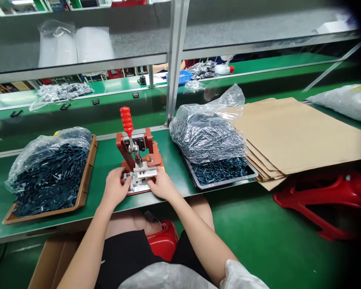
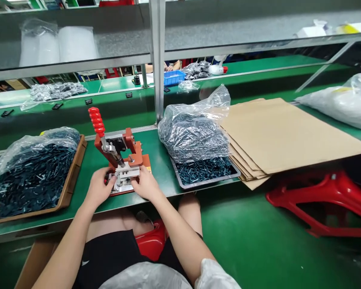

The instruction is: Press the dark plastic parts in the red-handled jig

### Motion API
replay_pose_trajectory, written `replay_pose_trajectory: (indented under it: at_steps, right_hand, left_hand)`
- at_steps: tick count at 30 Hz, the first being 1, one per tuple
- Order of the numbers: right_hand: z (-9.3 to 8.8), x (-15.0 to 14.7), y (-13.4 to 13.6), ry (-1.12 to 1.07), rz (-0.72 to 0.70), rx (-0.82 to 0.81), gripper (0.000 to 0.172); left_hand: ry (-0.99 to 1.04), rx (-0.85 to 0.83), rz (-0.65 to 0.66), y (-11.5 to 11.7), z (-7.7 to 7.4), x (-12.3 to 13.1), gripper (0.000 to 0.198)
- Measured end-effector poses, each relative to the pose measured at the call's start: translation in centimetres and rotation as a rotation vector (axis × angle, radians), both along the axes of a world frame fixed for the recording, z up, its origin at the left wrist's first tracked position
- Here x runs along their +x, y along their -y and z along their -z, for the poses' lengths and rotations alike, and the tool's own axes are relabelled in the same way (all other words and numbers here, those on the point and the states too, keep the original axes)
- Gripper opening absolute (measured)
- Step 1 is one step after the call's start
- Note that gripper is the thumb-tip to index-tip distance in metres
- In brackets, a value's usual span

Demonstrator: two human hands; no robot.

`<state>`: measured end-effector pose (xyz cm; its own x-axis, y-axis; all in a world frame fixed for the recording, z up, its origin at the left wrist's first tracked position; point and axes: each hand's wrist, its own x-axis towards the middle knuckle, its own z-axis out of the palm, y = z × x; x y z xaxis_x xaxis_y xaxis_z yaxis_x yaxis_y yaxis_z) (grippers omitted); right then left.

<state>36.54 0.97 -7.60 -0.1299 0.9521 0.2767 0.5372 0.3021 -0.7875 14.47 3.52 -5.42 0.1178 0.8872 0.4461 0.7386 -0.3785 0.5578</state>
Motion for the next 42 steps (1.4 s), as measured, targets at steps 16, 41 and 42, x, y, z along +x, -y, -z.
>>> replay_pose_trajectory:
  at_steps: [16,41,42]
  right_hand:
    - [-0.6,-0.9,0.6,-0.036,0.157,0.016,0.031]
    - [-3.3,17.4,4.8,0.301,0.455,0.125,0.024]
    - [-2.9,18.6,3.9,0.366,0.403,0.057,0.024]
  left_hand:
    - [0.7,0.131,-0.289,1.1,3.1,-0.7,0.052]
    - [-0.22,-0.507,-0.4,17.3,2.9,-19.3,0.037]
    - [-0.223,-0.35,-0.369,16.1,1.3,-18.7,0.036]
